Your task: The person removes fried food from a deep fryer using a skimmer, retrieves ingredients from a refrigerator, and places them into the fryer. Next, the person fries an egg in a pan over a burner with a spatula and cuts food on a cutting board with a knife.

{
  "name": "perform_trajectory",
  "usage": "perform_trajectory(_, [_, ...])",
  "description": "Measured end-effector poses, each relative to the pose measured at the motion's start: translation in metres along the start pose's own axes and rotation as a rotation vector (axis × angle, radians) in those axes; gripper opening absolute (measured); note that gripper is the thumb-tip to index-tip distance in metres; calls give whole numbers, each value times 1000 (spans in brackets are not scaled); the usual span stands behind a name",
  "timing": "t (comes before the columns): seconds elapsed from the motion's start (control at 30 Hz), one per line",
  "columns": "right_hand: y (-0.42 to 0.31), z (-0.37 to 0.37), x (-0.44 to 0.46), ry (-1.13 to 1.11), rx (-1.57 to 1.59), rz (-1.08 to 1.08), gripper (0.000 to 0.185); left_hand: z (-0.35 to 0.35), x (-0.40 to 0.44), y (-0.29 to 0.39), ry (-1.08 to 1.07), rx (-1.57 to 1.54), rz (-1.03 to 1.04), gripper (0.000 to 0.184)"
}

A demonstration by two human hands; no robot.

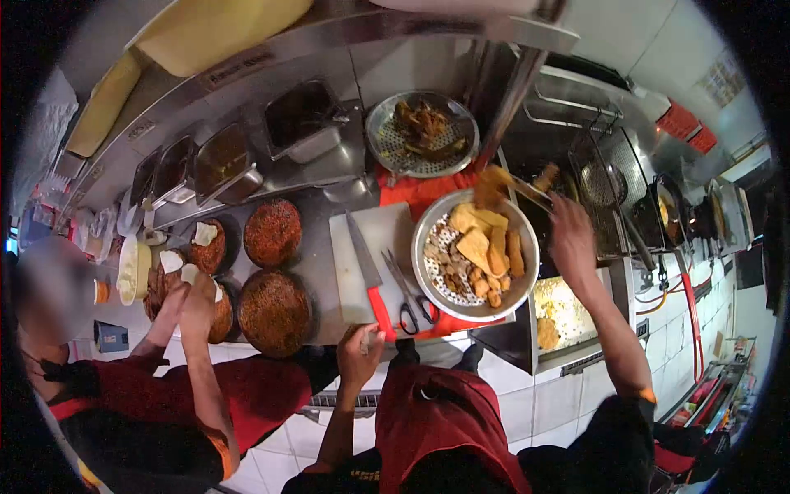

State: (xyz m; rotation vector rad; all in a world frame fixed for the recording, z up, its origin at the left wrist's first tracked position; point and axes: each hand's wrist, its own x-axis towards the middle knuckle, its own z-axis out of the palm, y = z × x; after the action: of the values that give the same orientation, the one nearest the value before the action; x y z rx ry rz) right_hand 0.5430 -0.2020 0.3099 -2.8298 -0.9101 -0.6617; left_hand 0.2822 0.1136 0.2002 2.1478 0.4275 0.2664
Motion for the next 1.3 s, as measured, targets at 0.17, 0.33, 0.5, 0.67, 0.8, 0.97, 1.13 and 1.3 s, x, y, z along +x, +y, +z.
perform_trajectory(0.17, [-51,124,166,-123,-125,-165,41,-9,4,-13,15,-57,-13,25])
perform_trajectory(0.33, [-81,154,224,-166,-116,-156,34,-8,6,-16,55,28,-45,29])
perform_trajectory(0.5, [-41,88,130,-272,139,-93,39,19,20,-3,-100,280,-299,43])
perform_trajectory(0.67, [-27,56,-2,-470,271,56,44,51,31,-19,28,443,-298,39])
perform_trajectory(0.8, [-19,60,-20,-184,278,-198,43,60,35,-16,97,422,-352,35])
perform_trajectory(0.97, [-31,16,-60,-239,544,108,31,55,16,-8,205,442,-222,29])
perform_trajectory(1.13, [-96,-3,-136,-432,833,152,16,39,25,-29,247,566,-154,24])
perform_trajectory(1.3, [-154,20,-184,-288,889,133,21,24,32,-54,185,600,-208,34])
